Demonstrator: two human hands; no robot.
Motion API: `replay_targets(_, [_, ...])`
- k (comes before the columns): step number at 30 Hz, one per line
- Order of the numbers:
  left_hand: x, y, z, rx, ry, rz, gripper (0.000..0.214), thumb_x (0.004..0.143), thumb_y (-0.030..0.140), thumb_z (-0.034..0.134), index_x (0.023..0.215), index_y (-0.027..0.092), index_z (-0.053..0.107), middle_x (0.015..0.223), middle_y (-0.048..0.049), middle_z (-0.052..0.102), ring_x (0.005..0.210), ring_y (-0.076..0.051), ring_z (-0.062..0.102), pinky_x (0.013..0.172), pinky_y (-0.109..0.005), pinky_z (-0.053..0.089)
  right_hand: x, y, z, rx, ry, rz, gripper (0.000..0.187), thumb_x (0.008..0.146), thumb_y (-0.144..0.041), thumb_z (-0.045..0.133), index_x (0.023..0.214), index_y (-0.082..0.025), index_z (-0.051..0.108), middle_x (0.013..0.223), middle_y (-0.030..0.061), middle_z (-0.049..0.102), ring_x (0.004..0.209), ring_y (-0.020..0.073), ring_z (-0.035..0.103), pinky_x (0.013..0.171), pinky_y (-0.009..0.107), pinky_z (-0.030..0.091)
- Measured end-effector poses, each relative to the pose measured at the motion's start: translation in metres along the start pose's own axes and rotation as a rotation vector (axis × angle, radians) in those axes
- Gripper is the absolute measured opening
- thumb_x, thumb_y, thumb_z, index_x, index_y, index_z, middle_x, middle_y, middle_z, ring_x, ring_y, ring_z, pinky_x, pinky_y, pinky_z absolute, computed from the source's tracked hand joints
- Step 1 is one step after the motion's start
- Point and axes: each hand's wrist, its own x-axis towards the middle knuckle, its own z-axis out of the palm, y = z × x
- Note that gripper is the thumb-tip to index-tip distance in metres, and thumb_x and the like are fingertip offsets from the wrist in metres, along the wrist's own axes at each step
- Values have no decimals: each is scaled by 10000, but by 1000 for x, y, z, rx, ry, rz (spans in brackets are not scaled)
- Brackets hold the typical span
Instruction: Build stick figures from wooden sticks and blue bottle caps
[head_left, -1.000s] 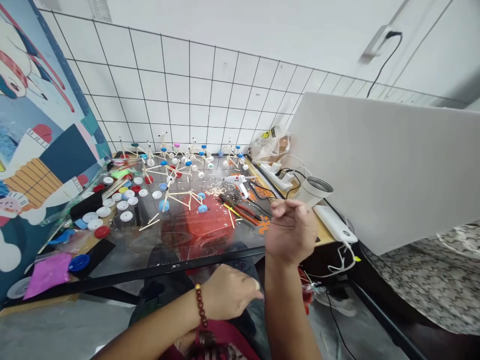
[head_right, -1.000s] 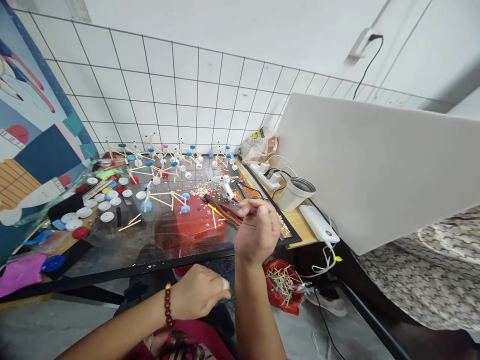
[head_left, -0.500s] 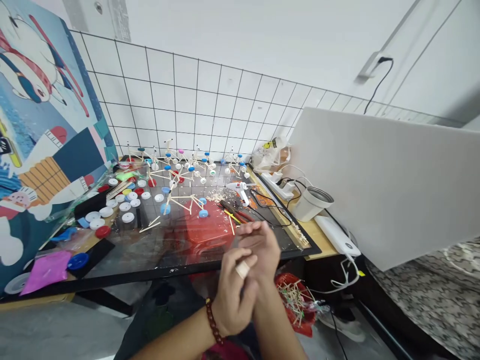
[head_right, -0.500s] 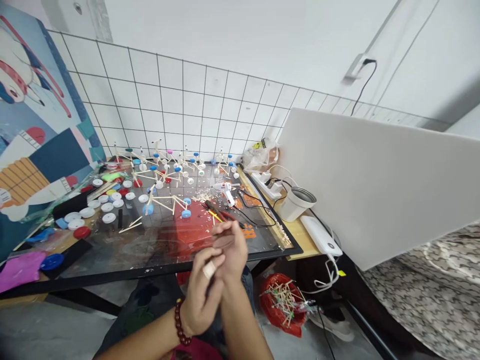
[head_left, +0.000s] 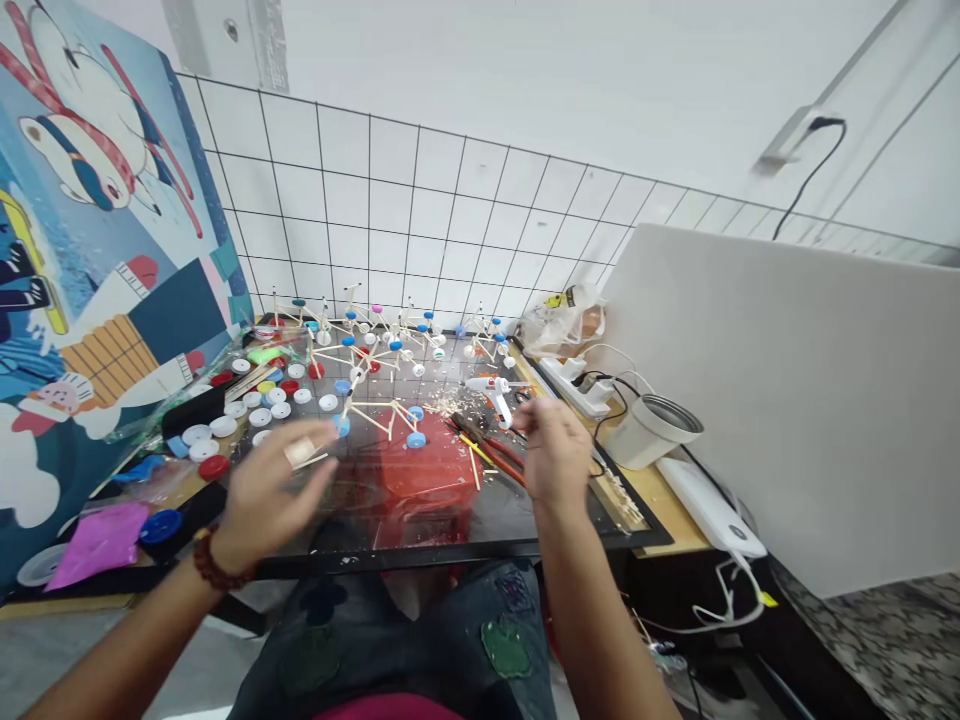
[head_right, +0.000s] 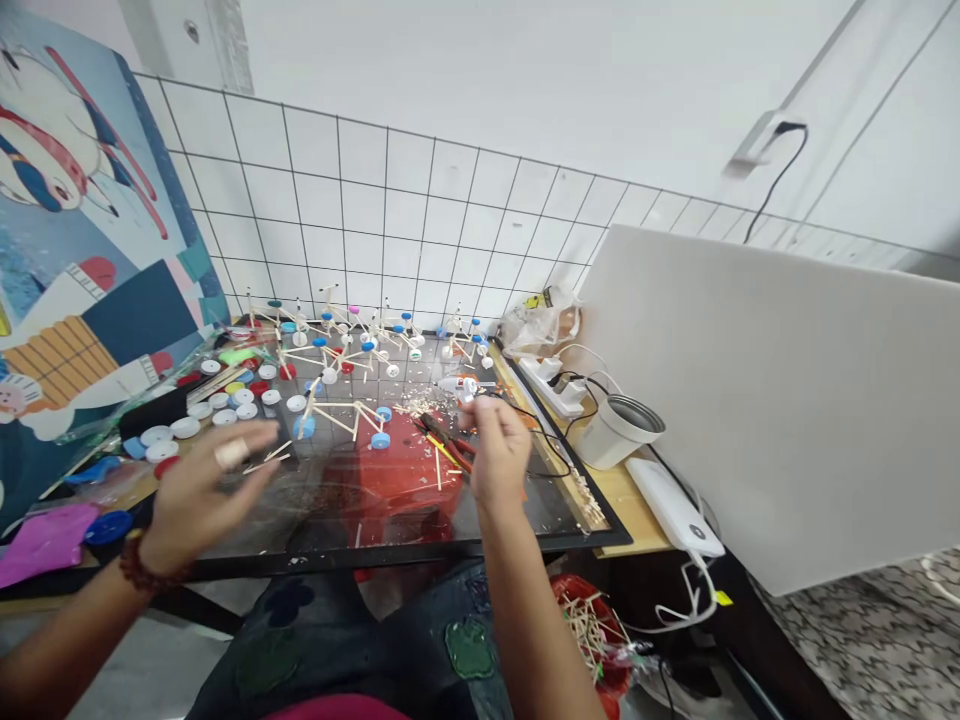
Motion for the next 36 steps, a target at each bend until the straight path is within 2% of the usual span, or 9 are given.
replay_targets(2, [18,-33,-5,-73,-73,-359,476,841,412,704,1281,254,614,1291,-86,677,1179,-305,649,1060,-518,503,-1,26,14,-138,-179,40,283,849,-434,666,744,-172,678,625,-27,616,603,115,563,614,256,472])
replay_targets(4, [31,-59,0,-268,-213,-546,778,731,521,770,1400,225,506,1388,-130,612,1273,-346,588,1093,-539,463,-1,52,28,-204,-316,59,286,824,-457,678,756,-180,670,658,-24,624,615,119,559,614,261,480])
replay_targets(7, [39,-82,17,-414,-438,-602,991,626,480,846,1472,212,405,1507,-169,505,1423,-361,439,1179,-543,342,-2,82,40,-290,-354,26,290,803,-454,682,923,-190,691,758,-1,666,645,136,564,611,278,510])
replay_targets(10, [36,-91,34,-474,-538,-617,1013,604,414,867,1484,246,395,1574,-161,430,1482,-356,348,1208,-537,281,-5,101,38,-411,-325,-90,253,857,-384,638,1018,-193,682,860,36,694,748,165,605,706,319,538])
replay_targets(13, [30,-95,42,-535,-533,-646,1008,623,408,854,1499,253,380,1561,-159,453,1484,-341,349,1217,-535,261,-7,108,30,-488,-341,-211,199,887,-319,608,1031,-197,673,915,57,707,856,192,645,830,362,529])
replay_targets(17, [20,-98,46,-583,-497,-704,996,635,431,850,1503,267,389,1545,-149,480,1467,-356,378,1195,-550,312,-8,108,26,-576,-410,-277,202,883,-284,596,1059,-215,669,940,65,718,912,217,661,875,387,516])
replay_targets(23, [7,-107,56,-562,-515,-659,955,701,478,814,1515,248,370,1624,-133,358,1496,-336,324,1216,-515,285,-11,108,26,-647,-487,-251,290,857,-287,616,1140,-232,639,1045,71,724,978,238,659,905,407,500])
replay_targets(29, [14,-108,59,-643,-456,-760,992,638,528,840,1472,202,413,1528,-172,493,1449,-349,408,1193,-524,331,-14,111,26,-656,-538,-226,380,828,-287,652,1201,-226,612,1135,89,707,1059,260,644,957,435,489])
replay_targets(36, [11,-111,60,-672,-391,-766,977,582,602,852,1406,219,494,1572,-152,440,1448,-368,401,1178,-541,351,-14,113,28,-644,-537,-222,358,830,-299,661,1180,-235,627,1149,88,709,1072,265,647,964,437,490])
